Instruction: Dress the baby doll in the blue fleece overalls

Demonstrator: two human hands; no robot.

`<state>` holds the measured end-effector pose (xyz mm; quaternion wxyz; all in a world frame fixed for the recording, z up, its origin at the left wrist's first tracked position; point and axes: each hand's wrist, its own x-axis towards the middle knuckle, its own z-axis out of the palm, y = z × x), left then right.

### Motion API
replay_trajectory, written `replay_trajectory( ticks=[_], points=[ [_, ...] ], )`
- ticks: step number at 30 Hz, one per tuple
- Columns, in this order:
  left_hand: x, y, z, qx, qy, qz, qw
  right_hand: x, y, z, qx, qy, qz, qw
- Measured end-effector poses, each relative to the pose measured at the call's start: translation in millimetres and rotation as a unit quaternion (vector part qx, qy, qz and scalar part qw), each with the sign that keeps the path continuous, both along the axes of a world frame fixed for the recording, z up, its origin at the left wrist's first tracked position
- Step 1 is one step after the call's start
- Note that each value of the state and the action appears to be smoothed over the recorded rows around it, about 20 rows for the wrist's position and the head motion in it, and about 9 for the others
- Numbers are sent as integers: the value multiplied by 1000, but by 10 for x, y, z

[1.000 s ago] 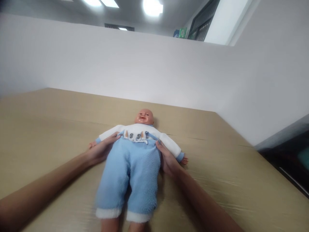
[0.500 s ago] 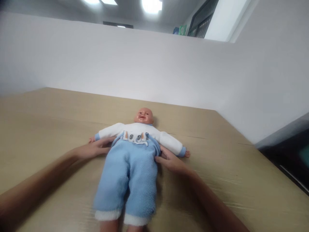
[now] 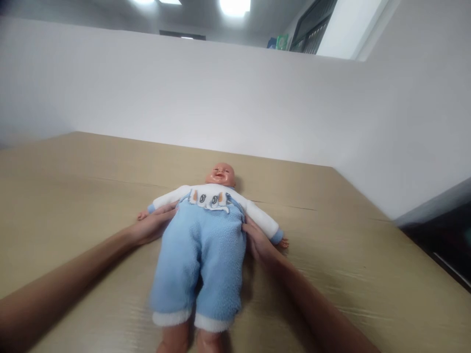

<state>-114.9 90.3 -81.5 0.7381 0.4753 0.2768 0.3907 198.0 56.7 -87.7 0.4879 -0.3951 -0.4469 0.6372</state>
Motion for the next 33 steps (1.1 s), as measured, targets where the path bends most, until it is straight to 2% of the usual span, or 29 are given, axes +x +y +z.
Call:
replay_trajectory(
  ticks=[5, 8, 11, 14, 16, 19, 21, 23, 25, 28, 30, 31, 33],
  points=[
    [-22, -24, 132, 57, 85, 26, 994, 71, 79, -121, 58, -51, 2, 997],
    [-80, -28, 183, 111, 162, 62, 978, 141, 67, -135, 101, -141, -24, 985],
    [-91, -16, 154, 111, 121, 76, 984, 162, -1, -25, 146, -212, -39, 965],
    [-15, 2, 113, 90, 66, 102, 989, 95, -21, 105, 168, -185, -57, 967],
    [53, 9, 109, 95, 85, 130, 983, 23, 28, 133, 143, -129, -68, 979],
    [101, 15, 107, 109, 138, 150, 973, -39, 142, 74, 71, -53, -81, 993],
    [75, 19, 94, 128, 177, 143, 965, -12, 186, 12, 39, -61, -81, 994],
    [12, 24, 88, 166, 229, 117, 952, 68, 182, -24, 44, -123, -60, 990],
    [-67, 28, 109, 206, 280, 81, 934, 169, 140, -18, 82, -208, -29, 974],
    [-169, 30, 174, 236, 333, 35, 912, 275, 57, 36, 162, -319, -1, 934],
    [-205, 30, 199, 237, 337, 23, 911, 278, 14, 52, 209, -355, -7, 911],
    [-209, 27, 196, 232, 330, 21, 915, 259, -1, 43, 216, -356, -14, 909],
    [-183, 14, 157, 209, 286, 47, 934, 190, -18, -6, 186, -315, -30, 930]
  ],
)
